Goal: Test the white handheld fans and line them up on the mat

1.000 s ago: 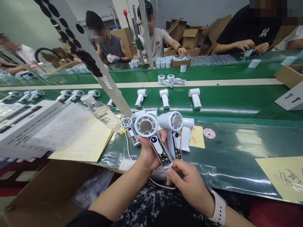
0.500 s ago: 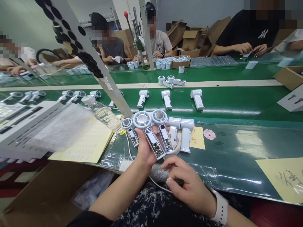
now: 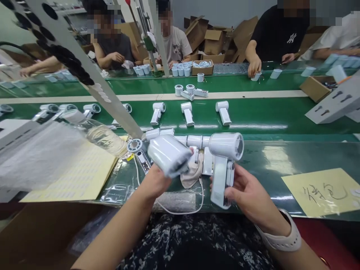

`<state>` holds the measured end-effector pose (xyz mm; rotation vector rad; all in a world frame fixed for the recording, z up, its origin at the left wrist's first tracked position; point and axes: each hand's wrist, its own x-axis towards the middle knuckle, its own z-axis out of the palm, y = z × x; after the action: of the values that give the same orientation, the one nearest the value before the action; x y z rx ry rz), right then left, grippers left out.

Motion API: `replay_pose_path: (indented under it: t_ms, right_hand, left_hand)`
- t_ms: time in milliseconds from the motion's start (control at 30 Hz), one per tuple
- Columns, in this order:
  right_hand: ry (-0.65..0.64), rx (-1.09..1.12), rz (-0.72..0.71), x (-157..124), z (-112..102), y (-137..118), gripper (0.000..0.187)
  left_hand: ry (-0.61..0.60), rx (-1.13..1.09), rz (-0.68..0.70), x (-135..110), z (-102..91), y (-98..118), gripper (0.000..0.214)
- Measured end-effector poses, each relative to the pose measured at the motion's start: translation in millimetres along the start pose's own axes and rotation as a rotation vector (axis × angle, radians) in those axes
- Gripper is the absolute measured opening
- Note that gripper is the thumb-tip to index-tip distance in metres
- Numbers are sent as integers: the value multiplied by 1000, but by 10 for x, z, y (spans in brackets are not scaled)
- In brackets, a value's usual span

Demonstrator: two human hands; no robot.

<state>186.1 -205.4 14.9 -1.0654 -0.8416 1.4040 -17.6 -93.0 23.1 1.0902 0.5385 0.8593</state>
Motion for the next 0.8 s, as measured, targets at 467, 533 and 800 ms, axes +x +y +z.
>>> replay_pose_path:
  t_ms: [467, 533, 800]
  right_hand:
    - [55, 58, -84, -97, -20, 82, 39]
    - [21, 26, -63, -111, -20, 79, 45]
    - [103, 13, -7, -55, -13, 102, 54]
  left_hand:
    - [-131, -284, -207, -44, 346, -149, 56]
    - [-133, -289, -217, -42, 352, -139, 56]
    - [-149, -282, -208, -71, 368, -155, 55]
